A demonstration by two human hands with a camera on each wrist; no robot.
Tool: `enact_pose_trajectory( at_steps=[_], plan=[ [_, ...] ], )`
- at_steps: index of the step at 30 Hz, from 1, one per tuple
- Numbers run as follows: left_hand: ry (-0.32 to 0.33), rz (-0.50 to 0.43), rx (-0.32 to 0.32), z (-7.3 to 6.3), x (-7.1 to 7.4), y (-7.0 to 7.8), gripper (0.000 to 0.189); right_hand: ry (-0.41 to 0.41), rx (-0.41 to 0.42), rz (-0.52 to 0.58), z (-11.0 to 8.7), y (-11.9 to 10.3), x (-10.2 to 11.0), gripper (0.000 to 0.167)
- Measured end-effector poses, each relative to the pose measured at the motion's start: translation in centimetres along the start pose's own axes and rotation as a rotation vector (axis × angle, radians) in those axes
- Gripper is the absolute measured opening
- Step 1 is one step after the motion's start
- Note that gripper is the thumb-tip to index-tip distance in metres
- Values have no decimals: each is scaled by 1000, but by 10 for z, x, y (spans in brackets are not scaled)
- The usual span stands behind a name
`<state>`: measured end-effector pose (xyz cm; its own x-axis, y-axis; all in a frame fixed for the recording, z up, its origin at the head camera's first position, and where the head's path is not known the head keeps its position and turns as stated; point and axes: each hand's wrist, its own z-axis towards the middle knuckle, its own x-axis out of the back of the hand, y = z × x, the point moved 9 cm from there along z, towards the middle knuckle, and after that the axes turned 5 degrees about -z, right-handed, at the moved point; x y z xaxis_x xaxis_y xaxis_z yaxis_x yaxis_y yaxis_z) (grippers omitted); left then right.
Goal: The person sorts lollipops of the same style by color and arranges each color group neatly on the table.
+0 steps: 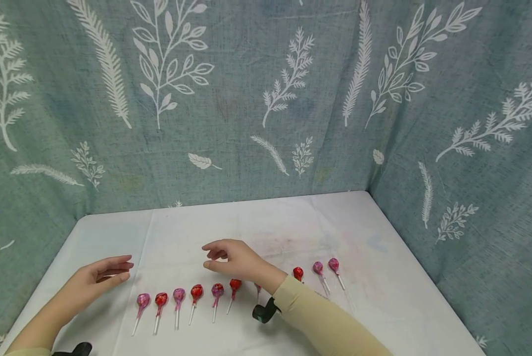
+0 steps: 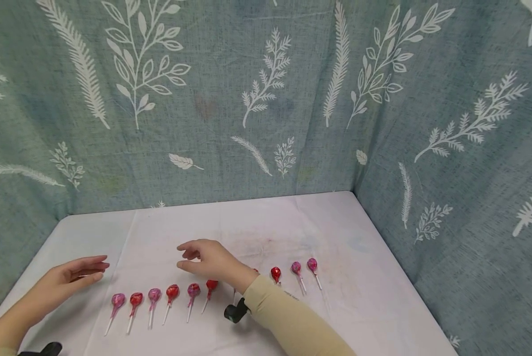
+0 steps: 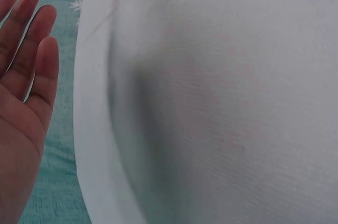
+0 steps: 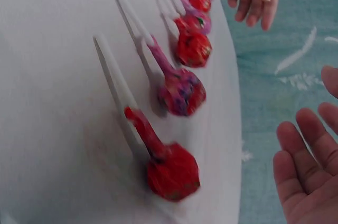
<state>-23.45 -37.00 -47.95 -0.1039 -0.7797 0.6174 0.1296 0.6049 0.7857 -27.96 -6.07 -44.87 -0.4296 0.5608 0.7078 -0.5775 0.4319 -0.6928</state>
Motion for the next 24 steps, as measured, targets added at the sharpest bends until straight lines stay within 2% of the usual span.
enact_pose_trajectory(
  at_steps=[5,8,14,24],
  plan=[
    [-1,-11,5,-4,-7,-2,51,-25,7,-74,3,-4,-18,42],
    [-10,-2,46,-7,-11,-8,51,-33,-1,-116,3,-5,-28,42],
    [-35,96,137,-12,-18,-17,51,-51,11,-205,7,-8,-45,40],
    [-121,95,121,-14,-37,-17,42,-117,68,-331,14,-22,-69,34]
  ],
)
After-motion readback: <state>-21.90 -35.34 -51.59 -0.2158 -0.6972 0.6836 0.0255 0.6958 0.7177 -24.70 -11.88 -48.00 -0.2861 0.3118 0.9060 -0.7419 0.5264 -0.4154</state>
